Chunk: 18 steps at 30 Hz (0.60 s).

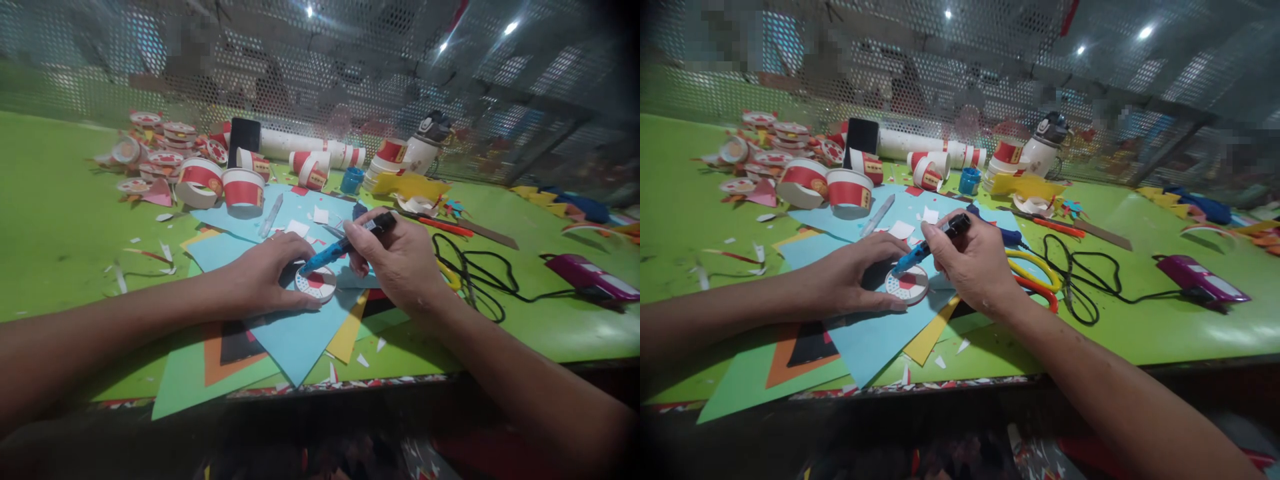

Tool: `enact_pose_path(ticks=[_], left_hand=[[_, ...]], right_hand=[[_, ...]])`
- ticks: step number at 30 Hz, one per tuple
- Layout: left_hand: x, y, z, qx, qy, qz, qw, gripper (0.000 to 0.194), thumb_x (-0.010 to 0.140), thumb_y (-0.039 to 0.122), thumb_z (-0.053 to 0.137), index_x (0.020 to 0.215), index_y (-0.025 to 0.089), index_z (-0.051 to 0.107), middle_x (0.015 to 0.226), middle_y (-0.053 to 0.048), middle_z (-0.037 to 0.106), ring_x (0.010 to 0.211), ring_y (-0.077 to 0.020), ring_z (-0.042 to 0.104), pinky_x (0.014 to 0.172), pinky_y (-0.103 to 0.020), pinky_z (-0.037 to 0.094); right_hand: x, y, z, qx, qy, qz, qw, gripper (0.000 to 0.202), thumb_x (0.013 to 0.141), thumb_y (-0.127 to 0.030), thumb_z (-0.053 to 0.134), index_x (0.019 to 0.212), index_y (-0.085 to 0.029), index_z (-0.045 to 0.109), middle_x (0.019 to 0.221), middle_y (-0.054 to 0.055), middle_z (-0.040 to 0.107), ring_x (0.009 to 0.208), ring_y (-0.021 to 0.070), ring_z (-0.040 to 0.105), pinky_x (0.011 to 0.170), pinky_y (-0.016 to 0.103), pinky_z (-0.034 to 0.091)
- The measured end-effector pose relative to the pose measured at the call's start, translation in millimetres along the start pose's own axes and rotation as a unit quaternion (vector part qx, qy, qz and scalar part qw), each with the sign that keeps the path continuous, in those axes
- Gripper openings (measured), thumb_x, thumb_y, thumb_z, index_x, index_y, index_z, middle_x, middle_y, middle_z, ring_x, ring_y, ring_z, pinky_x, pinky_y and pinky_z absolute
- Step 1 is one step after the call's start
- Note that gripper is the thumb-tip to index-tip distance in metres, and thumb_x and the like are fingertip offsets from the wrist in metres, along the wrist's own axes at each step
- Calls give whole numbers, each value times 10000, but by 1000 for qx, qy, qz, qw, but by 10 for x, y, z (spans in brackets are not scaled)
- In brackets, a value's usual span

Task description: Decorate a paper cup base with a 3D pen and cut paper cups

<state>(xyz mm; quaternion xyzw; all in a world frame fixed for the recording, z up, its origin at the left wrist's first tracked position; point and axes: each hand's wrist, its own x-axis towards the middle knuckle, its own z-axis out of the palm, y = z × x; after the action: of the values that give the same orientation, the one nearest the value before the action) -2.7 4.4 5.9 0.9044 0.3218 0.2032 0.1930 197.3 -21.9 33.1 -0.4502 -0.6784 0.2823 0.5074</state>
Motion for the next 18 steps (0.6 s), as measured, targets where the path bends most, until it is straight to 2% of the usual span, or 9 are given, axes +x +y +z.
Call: enact_pose_path(ticks=[7, 10, 14, 18], left_hand=[[22, 21, -6, -6, 4, -7, 1000, 444, 736, 526, 705, 988, 180, 590, 1044, -85, 591, 987, -260, 538, 853, -379, 452], [23, -7, 9, -5, 4, 0, 1000, 461, 744, 555, 686, 985, 171, 602, 1048, -104, 595, 990, -279, 536, 856, -405, 449], [16, -27, 21, -3, 8, -4, 1000, 525, 747, 598, 663, 1036, 165, 591, 1096, -124, 585, 1010, -292, 537, 858, -426, 455], [15, -3, 10, -1, 6, -11, 1000, 467, 746, 589, 666, 970, 185, 597, 1071, -106, 598, 1012, -287, 545, 854, -415, 467]], right_hand=[[-5, 6, -14, -1, -4, -12, 1000, 298, 825, -425, 664, 715, -186, 523, 445, -81, 511, 384, 63, 445, 415, 210, 383], [-2, 8, -15, 6, -11, -10, 1000, 329, 831, -467, 651, 710, -189, 524, 460, -78, 514, 401, 66, 448, 435, 215, 386], [7, 12, -13, 27, 0, -2, 1000, 337, 817, -473, 667, 706, -194, 515, 455, -85, 499, 402, 66, 440, 435, 215, 381], [10, 6, -8, 49, 14, 0, 999, 339, 796, -467, 689, 704, -196, 508, 427, -95, 482, 372, 64, 434, 397, 206, 368]])
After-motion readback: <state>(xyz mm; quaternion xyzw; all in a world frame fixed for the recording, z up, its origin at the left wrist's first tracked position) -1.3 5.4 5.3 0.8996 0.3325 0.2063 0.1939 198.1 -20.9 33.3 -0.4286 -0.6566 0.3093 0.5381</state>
